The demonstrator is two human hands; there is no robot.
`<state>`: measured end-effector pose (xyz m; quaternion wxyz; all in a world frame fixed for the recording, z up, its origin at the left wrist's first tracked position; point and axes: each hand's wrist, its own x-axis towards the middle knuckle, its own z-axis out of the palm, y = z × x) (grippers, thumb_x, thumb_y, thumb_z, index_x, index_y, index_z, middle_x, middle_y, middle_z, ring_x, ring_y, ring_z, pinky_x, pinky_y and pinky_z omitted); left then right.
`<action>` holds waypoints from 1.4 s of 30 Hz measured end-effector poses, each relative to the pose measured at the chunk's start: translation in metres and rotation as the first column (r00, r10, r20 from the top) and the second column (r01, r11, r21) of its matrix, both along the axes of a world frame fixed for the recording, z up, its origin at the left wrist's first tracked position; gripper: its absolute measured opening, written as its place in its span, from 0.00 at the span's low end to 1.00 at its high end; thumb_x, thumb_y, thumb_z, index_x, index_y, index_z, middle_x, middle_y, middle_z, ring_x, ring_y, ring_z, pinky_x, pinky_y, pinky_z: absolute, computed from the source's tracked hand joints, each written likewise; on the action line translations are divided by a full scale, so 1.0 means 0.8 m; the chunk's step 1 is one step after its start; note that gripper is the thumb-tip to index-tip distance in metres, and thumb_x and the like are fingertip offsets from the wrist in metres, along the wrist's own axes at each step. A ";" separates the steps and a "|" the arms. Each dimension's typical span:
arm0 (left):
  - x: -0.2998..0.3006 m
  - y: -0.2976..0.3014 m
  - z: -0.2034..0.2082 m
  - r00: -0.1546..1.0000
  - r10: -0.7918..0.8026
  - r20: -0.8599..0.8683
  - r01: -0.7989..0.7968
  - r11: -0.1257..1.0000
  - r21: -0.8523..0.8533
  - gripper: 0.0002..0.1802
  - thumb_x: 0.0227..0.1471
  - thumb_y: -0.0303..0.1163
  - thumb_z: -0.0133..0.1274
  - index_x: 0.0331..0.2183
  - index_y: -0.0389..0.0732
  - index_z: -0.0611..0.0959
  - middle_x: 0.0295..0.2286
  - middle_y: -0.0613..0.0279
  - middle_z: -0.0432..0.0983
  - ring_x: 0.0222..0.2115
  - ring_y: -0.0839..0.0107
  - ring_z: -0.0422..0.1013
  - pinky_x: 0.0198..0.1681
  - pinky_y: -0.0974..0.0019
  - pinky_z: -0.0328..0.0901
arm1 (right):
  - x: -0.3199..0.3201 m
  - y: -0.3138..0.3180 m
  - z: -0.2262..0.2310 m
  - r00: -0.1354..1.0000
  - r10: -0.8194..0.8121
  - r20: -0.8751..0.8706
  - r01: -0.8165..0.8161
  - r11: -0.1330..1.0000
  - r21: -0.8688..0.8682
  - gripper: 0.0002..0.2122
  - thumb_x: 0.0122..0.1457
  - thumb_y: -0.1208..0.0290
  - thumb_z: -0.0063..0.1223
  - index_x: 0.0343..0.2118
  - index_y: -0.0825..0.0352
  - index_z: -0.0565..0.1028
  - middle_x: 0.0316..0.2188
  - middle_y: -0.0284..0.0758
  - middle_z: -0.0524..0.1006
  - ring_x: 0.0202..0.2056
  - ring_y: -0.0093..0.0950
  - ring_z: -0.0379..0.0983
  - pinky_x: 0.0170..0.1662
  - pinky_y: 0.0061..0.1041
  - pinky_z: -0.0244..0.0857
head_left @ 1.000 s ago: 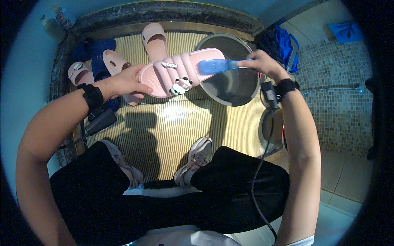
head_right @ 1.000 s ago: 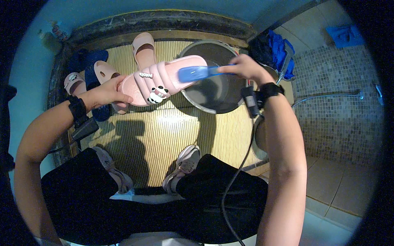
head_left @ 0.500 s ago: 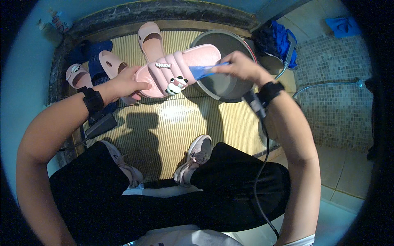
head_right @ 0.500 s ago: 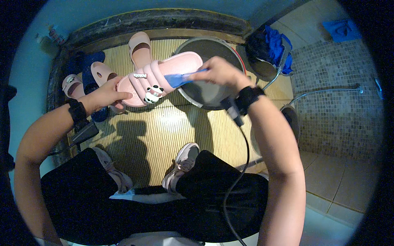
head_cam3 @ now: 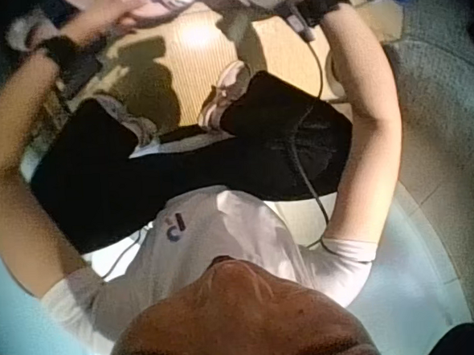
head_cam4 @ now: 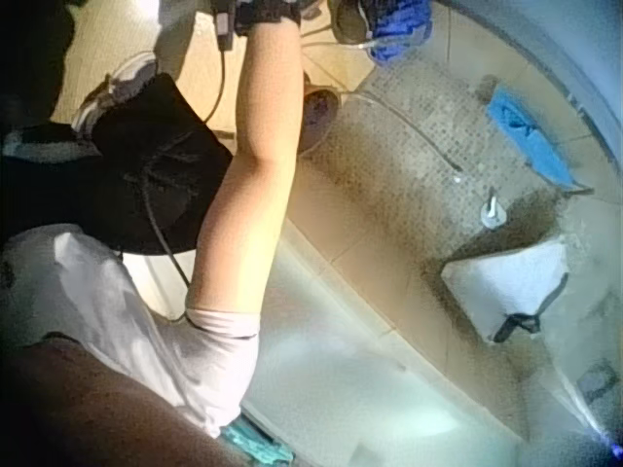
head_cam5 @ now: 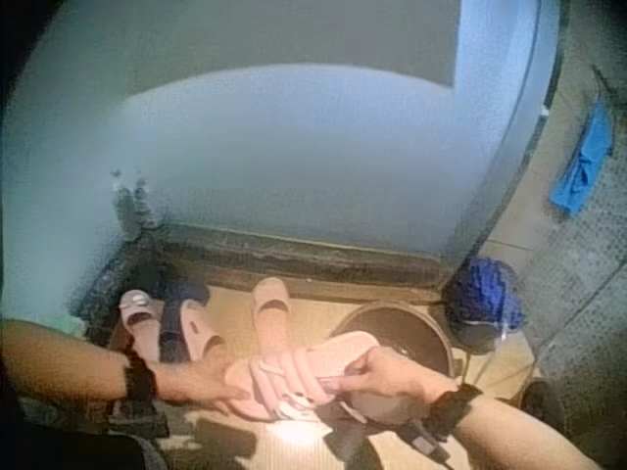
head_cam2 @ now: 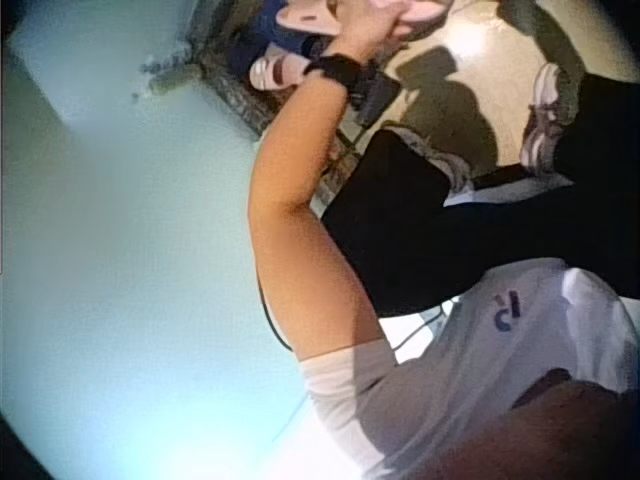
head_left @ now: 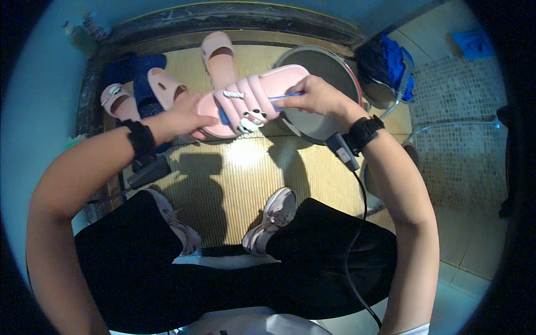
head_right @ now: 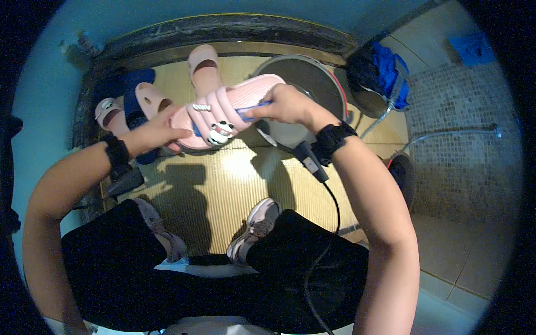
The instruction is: The person scrubs a pink slipper with a blue brush, repeatedly dipping the brush into a metal bowl of water. They apply a cleaning agent from a green bottle and continue scrubbing the slipper's surface and sole.
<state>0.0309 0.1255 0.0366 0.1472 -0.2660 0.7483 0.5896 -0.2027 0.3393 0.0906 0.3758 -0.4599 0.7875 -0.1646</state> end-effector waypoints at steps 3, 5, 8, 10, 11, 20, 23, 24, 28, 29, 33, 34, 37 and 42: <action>0.034 0.038 -0.018 0.993 0.003 -0.122 0.047 0.913 0.405 0.22 0.52 0.36 0.58 0.45 0.35 0.72 0.31 0.56 0.76 0.32 0.75 0.75 0.24 0.70 0.70 | -0.012 0.006 0.007 0.999 -0.024 -0.023 0.026 0.996 0.084 0.22 0.48 0.49 0.63 0.15 0.66 0.77 0.11 0.28 0.69 0.15 0.18 0.65 0.20 0.20 0.58; 0.047 0.075 -0.034 0.960 -0.013 0.279 -0.098 0.920 0.381 0.18 0.54 0.38 0.55 0.40 0.34 0.75 0.26 0.57 0.75 0.31 0.69 0.78 0.23 0.69 0.70 | -0.025 0.022 0.009 0.997 -0.067 -0.050 0.073 0.988 0.138 0.20 0.52 0.53 0.63 0.14 0.64 0.75 0.10 0.24 0.65 0.14 0.15 0.59 0.18 0.18 0.49; 0.061 0.100 -0.044 0.982 -0.120 0.145 0.017 0.824 0.567 0.26 0.58 0.36 0.49 0.53 0.36 0.61 0.42 0.47 0.71 0.42 0.58 0.75 0.38 0.61 0.74 | -0.037 0.042 0.005 0.989 -0.122 0.078 0.115 0.990 0.087 0.19 0.51 0.54 0.63 0.13 0.63 0.74 0.10 0.22 0.65 0.13 0.14 0.58 0.17 0.17 0.48; 0.063 0.099 -0.040 0.984 -0.081 0.159 -0.027 0.811 0.584 0.28 0.59 0.37 0.49 0.55 0.37 0.59 0.44 0.47 0.70 0.41 0.57 0.75 0.41 0.61 0.73 | -0.042 0.049 0.005 0.982 -0.124 0.142 0.116 0.991 0.061 0.19 0.52 0.55 0.63 0.14 0.64 0.75 0.10 0.22 0.64 0.13 0.13 0.57 0.16 0.16 0.47; 0.063 0.093 -0.035 0.986 -0.067 0.153 -0.037 0.805 0.591 0.28 0.59 0.36 0.48 0.55 0.38 0.59 0.44 0.47 0.70 0.41 0.57 0.75 0.42 0.61 0.73 | -0.044 0.052 0.006 0.981 -0.170 0.095 0.165 0.985 0.057 0.19 0.52 0.55 0.62 0.14 0.64 0.75 0.10 0.22 0.64 0.13 0.13 0.58 0.16 0.16 0.47; 0.097 -0.100 0.046 0.954 -0.119 0.273 -0.041 0.855 0.517 0.23 0.59 0.32 0.46 0.54 0.38 0.63 0.42 0.51 0.75 0.37 0.67 0.77 0.40 0.67 0.74 | -0.076 0.069 0.035 0.800 -0.587 0.123 0.599 0.772 -0.212 0.18 0.57 0.55 0.58 0.15 0.57 0.70 0.11 0.20 0.63 0.13 0.10 0.54 0.17 0.14 0.44; 0.110 -0.128 0.033 0.947 0.013 0.320 -0.174 0.859 0.481 0.23 0.59 0.32 0.47 0.54 0.38 0.64 0.42 0.51 0.75 0.37 0.64 0.77 0.40 0.65 0.75 | -0.066 0.058 0.033 0.830 -0.546 0.117 0.556 0.791 -0.257 0.18 0.56 0.55 0.59 0.15 0.56 0.69 0.12 0.19 0.63 0.14 0.10 0.54 0.18 0.14 0.42; 0.114 -0.129 0.021 0.953 0.078 0.293 -0.219 0.845 0.487 0.23 0.59 0.32 0.47 0.54 0.38 0.64 0.42 0.51 0.75 0.37 0.63 0.77 0.39 0.64 0.75 | -0.061 0.051 0.032 0.844 -0.524 0.116 0.534 0.802 -0.268 0.18 0.56 0.55 0.59 0.15 0.57 0.70 0.12 0.19 0.63 0.14 0.10 0.54 0.18 0.14 0.43; 0.125 -0.079 -0.071 0.963 0.241 0.116 -0.256 0.699 0.667 0.24 0.58 0.35 0.49 0.53 0.38 0.65 0.35 0.54 0.78 0.37 0.69 0.77 0.43 0.65 0.73 | -0.043 0.036 0.032 0.879 -0.472 0.074 0.473 0.841 -0.262 0.19 0.55 0.55 0.59 0.14 0.62 0.73 0.12 0.22 0.66 0.14 0.12 0.58 0.18 0.15 0.47; 0.126 -0.070 -0.094 0.966 0.224 0.126 -0.246 0.662 0.708 0.24 0.58 0.35 0.48 0.54 0.38 0.65 0.36 0.56 0.78 0.38 0.70 0.76 0.44 0.66 0.72 | -0.040 0.035 0.032 0.884 -0.460 0.086 0.466 0.848 -0.254 0.19 0.56 0.54 0.58 0.14 0.62 0.73 0.11 0.22 0.66 0.14 0.12 0.58 0.18 0.15 0.47; 0.128 -0.058 -0.158 0.967 0.170 0.191 -0.246 0.825 0.510 0.26 0.58 0.38 0.48 0.54 0.35 0.65 0.40 0.55 0.76 0.39 0.67 0.76 0.42 0.70 0.71 | -0.040 0.040 0.028 0.887 -0.461 -0.005 0.449 0.867 -0.214 0.21 0.57 0.55 0.57 0.13 0.62 0.71 0.11 0.22 0.64 0.13 0.13 0.57 0.17 0.17 0.45; 0.131 -0.055 -0.165 0.955 0.209 0.212 -0.285 0.844 0.454 0.26 0.58 0.39 0.49 0.53 0.34 0.67 0.40 0.55 0.76 0.39 0.67 0.76 0.41 0.70 0.71 | -0.041 0.042 0.024 0.887 -0.461 0.012 0.454 0.866 -0.209 0.21 0.57 0.56 0.57 0.12 0.62 0.70 0.10 0.22 0.64 0.13 0.13 0.57 0.17 0.17 0.45; 0.131 -0.057 -0.163 0.936 0.281 0.214 -0.346 0.852 0.392 0.25 0.55 0.45 0.53 0.45 0.33 0.71 0.32 0.50 0.78 0.32 0.65 0.78 0.30 0.65 0.74 | -0.046 0.047 0.016 0.878 -0.476 0.044 0.475 0.861 -0.181 0.20 0.57 0.58 0.58 0.12 0.60 0.68 0.10 0.23 0.65 0.11 0.13 0.57 0.15 0.16 0.45; 0.152 -0.109 -0.106 0.872 0.482 -0.090 -0.490 0.863 -0.125 0.20 0.53 0.43 0.56 0.37 0.34 0.78 0.28 0.53 0.79 0.29 0.66 0.77 0.30 0.67 0.70 | -0.052 0.052 0.005 0.857 -0.511 0.066 0.512 0.830 -0.222 0.19 0.56 0.58 0.59 0.13 0.59 0.68 0.10 0.23 0.65 0.11 0.12 0.57 0.15 0.16 0.46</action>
